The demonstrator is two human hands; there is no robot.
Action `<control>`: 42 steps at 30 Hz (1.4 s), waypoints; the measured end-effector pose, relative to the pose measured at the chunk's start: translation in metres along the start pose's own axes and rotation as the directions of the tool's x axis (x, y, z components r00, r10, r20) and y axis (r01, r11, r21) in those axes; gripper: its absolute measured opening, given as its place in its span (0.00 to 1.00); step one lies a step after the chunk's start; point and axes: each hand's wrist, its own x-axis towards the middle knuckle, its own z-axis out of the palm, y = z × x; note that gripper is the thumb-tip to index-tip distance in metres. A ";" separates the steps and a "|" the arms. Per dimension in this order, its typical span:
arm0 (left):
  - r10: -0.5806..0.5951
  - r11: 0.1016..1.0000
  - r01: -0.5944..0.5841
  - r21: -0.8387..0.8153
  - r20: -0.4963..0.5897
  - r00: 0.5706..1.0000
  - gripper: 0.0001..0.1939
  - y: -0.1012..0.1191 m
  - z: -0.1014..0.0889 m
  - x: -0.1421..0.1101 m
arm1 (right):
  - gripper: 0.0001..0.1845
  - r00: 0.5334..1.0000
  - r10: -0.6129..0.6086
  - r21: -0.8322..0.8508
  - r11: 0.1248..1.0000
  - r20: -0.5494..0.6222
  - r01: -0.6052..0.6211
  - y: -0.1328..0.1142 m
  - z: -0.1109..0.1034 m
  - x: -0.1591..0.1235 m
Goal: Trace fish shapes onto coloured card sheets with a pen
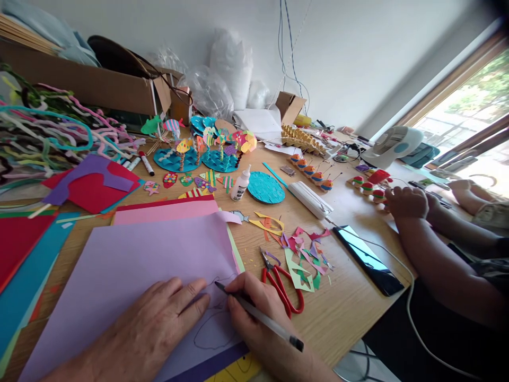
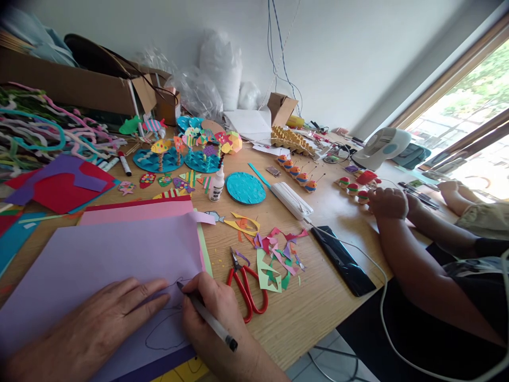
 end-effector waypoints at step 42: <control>-0.018 1.000 0.018 0.009 0.019 1.000 0.34 -0.001 0.003 0.000 | 0.05 1.000 0.010 -0.013 1.000 0.003 -0.010 -0.002 -0.002 0.001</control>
